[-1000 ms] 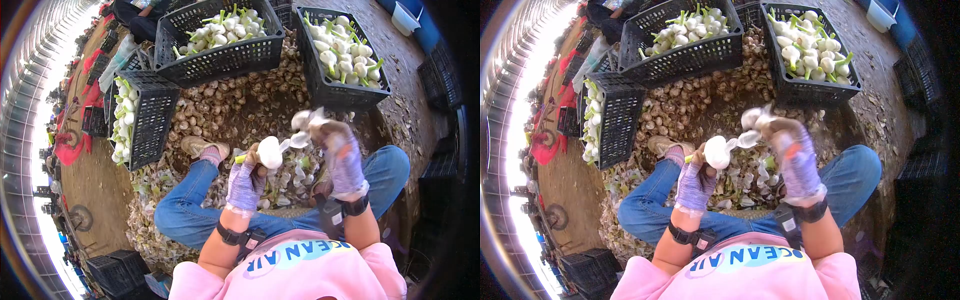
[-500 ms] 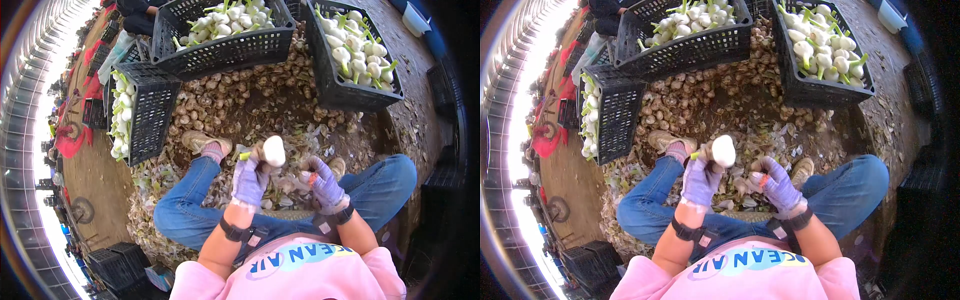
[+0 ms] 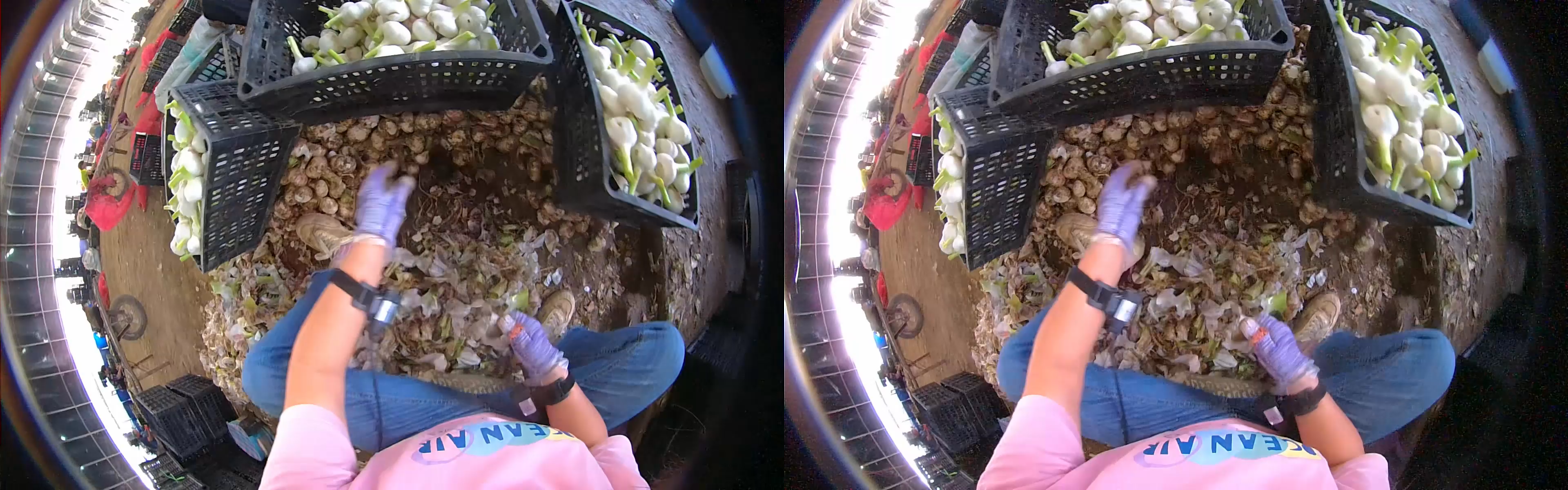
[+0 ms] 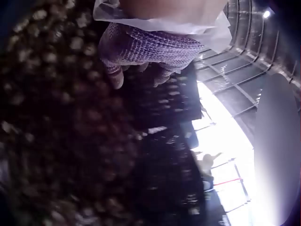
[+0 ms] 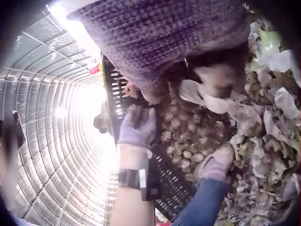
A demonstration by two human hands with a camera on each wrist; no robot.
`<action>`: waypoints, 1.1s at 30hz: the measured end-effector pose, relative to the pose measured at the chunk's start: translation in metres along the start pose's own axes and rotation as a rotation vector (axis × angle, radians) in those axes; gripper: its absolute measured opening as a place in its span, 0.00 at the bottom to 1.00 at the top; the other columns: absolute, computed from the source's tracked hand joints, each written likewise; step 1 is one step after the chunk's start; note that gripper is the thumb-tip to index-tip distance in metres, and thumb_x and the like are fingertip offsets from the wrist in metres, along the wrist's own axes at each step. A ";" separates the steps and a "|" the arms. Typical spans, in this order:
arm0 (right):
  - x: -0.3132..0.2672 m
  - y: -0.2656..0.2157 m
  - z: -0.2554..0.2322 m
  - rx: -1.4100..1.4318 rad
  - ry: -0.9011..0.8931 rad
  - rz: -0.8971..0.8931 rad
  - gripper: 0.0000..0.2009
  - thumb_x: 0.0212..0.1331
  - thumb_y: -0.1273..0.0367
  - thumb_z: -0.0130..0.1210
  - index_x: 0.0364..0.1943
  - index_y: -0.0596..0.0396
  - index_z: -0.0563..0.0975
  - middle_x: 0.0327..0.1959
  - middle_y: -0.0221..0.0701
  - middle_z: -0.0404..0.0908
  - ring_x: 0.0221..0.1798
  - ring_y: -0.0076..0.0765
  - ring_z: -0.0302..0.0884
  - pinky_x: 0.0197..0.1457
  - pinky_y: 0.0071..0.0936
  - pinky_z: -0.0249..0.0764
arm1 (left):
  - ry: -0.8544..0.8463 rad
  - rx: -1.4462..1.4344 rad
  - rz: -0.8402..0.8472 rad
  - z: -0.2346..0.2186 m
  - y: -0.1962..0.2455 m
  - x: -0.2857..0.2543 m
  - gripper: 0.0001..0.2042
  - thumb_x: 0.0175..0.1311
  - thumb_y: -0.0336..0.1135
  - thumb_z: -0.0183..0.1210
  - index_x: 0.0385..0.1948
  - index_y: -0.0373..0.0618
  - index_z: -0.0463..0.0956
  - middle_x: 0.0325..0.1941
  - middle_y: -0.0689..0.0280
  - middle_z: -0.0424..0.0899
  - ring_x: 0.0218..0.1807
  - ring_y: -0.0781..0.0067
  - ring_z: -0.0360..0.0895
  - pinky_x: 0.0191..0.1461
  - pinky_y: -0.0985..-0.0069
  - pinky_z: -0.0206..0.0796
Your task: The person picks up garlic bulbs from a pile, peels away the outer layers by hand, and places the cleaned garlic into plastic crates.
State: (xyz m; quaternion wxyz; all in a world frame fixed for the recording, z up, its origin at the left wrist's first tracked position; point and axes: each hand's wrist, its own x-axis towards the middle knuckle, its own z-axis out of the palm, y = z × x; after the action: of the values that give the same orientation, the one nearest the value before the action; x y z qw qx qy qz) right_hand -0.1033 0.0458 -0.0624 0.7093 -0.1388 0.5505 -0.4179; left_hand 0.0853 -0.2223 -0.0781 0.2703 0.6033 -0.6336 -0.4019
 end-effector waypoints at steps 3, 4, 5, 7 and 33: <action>0.022 0.040 -0.022 -0.250 0.016 -0.056 0.13 0.59 0.62 0.54 0.41 0.59 0.77 0.36 0.31 0.77 0.38 0.26 0.71 0.43 0.24 0.68 | 0.156 0.105 -0.142 -0.026 -0.055 0.047 0.23 0.52 0.34 0.63 0.51 0.40 0.70 0.56 0.52 0.72 0.57 0.55 0.70 0.60 0.68 0.61; 0.024 0.037 -0.020 -0.444 -0.023 -0.105 0.16 0.59 0.65 0.52 0.49 0.59 0.74 0.42 0.35 0.76 0.44 0.30 0.70 0.50 0.27 0.66 | 0.192 0.330 -0.135 -0.036 -0.075 0.067 0.23 0.52 0.35 0.62 0.52 0.44 0.69 0.55 0.51 0.72 0.58 0.53 0.69 0.60 0.67 0.62; 0.026 0.034 -0.017 -0.440 -0.021 -0.090 0.16 0.59 0.65 0.52 0.49 0.59 0.74 0.42 0.35 0.76 0.44 0.30 0.70 0.50 0.27 0.66 | 0.175 0.484 -0.108 -0.043 -0.093 0.085 0.24 0.53 0.36 0.62 0.54 0.48 0.68 0.58 0.50 0.69 0.59 0.50 0.66 0.62 0.66 0.60; 0.030 0.027 -0.011 -0.335 -0.058 -0.065 0.21 0.58 0.67 0.49 0.56 0.58 0.69 0.48 0.38 0.74 0.49 0.32 0.70 0.55 0.26 0.64 | 0.046 0.520 -0.216 -0.045 -0.120 0.117 0.26 0.52 0.36 0.62 0.56 0.50 0.67 0.61 0.51 0.66 0.62 0.50 0.63 0.64 0.65 0.58; -0.060 -0.054 0.062 0.375 -0.090 -0.450 0.22 0.59 0.62 0.56 0.54 0.59 0.68 0.44 0.31 0.74 0.41 0.23 0.72 0.44 0.22 0.71 | -0.437 -1.127 0.149 -0.016 0.113 -0.201 0.38 0.41 0.26 0.70 0.57 0.55 0.58 0.55 0.60 0.69 0.54 0.67 0.71 0.50 0.70 0.73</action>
State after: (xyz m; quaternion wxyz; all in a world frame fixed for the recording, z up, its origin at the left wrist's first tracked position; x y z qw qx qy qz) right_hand -0.0738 0.0412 0.0350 0.6359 -0.1422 0.3871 -0.6523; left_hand 0.0619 -0.0334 0.0531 0.4392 0.2248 -0.4047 -0.7699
